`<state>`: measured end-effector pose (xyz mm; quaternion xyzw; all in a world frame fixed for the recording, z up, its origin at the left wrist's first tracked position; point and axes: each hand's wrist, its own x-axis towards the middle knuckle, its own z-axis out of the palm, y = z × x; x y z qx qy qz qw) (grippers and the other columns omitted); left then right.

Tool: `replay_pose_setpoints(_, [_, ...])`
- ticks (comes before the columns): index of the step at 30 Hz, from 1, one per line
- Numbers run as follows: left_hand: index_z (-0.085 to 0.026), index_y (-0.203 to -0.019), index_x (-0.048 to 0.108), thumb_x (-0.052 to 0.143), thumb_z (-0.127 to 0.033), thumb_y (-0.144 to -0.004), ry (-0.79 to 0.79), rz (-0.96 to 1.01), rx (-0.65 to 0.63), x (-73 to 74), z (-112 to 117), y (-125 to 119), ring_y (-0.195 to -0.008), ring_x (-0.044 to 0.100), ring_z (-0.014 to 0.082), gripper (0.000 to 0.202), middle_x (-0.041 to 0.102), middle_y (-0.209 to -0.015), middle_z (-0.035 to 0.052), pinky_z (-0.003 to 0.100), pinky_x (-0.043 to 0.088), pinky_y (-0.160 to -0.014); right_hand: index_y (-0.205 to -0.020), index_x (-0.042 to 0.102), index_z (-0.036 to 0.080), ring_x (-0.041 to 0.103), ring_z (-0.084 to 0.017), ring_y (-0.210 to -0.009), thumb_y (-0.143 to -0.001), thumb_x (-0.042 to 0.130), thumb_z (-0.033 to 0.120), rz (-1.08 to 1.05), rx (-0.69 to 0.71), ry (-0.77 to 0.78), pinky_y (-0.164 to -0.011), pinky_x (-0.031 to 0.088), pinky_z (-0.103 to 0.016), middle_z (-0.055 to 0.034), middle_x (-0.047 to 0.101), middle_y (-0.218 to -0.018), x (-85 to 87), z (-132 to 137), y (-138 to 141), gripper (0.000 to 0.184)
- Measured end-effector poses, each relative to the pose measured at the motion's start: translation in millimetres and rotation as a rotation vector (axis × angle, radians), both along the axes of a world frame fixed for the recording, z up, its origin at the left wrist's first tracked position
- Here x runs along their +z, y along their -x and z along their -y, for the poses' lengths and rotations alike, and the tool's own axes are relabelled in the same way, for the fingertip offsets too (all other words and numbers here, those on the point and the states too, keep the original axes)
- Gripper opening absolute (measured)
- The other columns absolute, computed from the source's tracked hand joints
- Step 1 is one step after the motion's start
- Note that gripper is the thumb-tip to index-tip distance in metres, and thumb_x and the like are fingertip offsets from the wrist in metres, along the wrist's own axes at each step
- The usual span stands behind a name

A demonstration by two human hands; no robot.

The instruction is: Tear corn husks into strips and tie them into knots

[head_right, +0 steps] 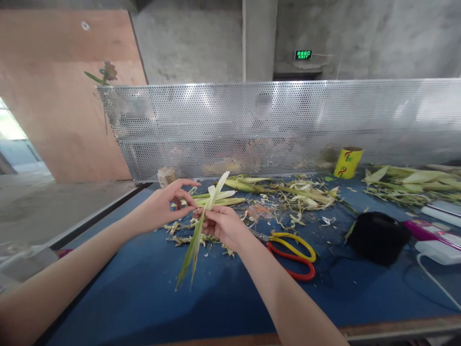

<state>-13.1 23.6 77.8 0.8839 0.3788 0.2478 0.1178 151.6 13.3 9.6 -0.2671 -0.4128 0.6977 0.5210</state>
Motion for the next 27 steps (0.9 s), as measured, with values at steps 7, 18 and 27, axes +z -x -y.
replay_pose_setpoints(7, [-0.021,-0.111,0.043,0.05,-0.022,-0.074,0.128,0.13,0.037,-27.3,5,-3,-0.074,0.06,0.0147,0.037,0.062,-0.08,0.0005,0.028,0.047,-0.068,-0.067,0.067,0.012,0.049,-0.006,-0.046,-0.062,0.067,0.019,0.043,-0.148,-0.055,-0.048,0.043,-0.021,0.0011,0.057,-0.052,-0.2,-3,-2,0.009])
replay_pose_setpoints(18, [-0.019,-0.103,0.043,0.052,-0.023,-0.075,0.534,0.556,0.084,-66.8,11,-11,-0.068,0.06,0.014,0.03,0.052,-0.077,-0.0022,0.031,0.052,-0.063,-0.071,0.07,0.013,0.054,-0.012,-0.052,-0.064,0.066,0.022,0.206,-0.314,-0.16,-0.057,0.049,-0.029,-0.0006,0.059,-0.053,-9.3,-10,-6,0.012])
replay_pose_setpoints(27, [-0.018,-0.124,0.027,0.058,-0.029,-0.075,0.835,0.791,0.161,-72.4,20,-14,-0.07,0.064,0.0168,0.059,0.062,-0.085,0.0033,0.033,0.05,-0.065,-0.077,0.07,0.013,0.056,-0.012,-0.053,-0.067,0.064,0.028,0.324,-0.353,-0.202,-0.06,0.051,-0.03,-0.0004,0.059,-0.056,-9.9,-4,-2,0.018])
